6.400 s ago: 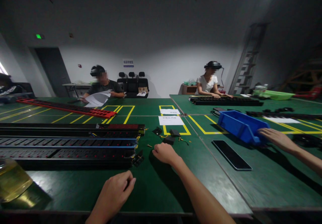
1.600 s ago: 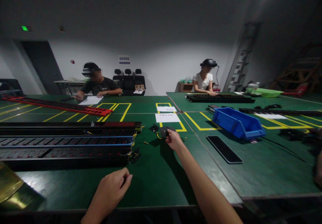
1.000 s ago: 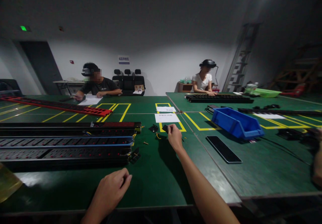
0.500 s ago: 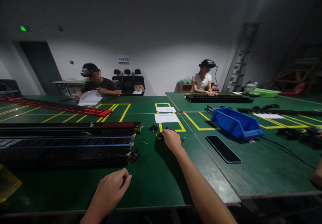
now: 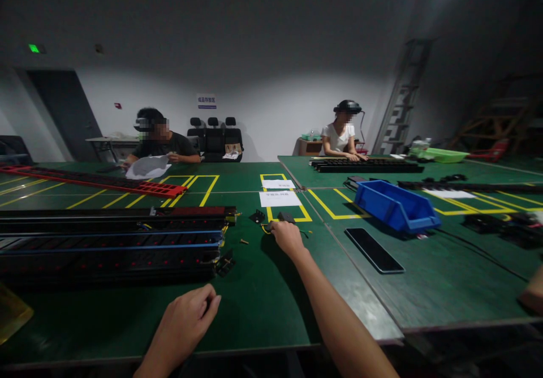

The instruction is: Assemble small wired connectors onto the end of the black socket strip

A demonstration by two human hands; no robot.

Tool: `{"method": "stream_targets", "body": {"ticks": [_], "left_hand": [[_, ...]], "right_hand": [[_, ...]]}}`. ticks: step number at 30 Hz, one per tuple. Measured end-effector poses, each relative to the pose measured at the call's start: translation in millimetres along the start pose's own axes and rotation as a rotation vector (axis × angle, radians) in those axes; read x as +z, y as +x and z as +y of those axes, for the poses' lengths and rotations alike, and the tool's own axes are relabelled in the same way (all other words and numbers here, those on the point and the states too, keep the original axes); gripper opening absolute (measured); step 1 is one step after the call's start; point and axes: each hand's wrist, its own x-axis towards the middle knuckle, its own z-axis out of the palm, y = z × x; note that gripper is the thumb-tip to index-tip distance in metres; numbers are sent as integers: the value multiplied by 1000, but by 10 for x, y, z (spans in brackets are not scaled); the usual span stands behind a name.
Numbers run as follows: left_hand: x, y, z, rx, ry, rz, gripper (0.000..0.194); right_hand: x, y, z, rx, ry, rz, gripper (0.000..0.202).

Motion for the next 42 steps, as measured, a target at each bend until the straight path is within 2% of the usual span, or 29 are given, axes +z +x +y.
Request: {"method": "stream_targets", "body": {"ticks": [3, 7, 9, 13, 16, 19, 29, 34, 42], "left_hand": [[-1, 5, 1, 3, -3, 5, 29], [10, 19, -1, -5, -1, -3, 29], [13, 24, -1, -7, 0, -4, 28], [7, 23, -1, -9, 1, -7, 29], [1, 14, 0, -17, -5, -13, 29], [5, 7, 3, -29, -6, -22, 29], [33, 18, -5, -36, -11, -23, 27], [24, 14, 5, -37, -4, -25, 28], [2, 18, 23, -33, 26, -32, 28]], "right_hand": [[-77, -6, 64, 37, 67, 68, 28], [-200, -7, 279, 339, 79, 299, 39], [-232, -8, 399, 437, 48, 341, 40], [-217, -4, 537, 436, -24, 202, 40], [-183, 3, 534, 408, -47, 92, 40], [-161, 2, 493, 358, -64, 42, 38], [-55, 35, 555, 294, -60, 18, 40], [4, 78, 596, 285, -62, 58, 43], [-16, 66, 573, 278, -62, -15, 37]]}}
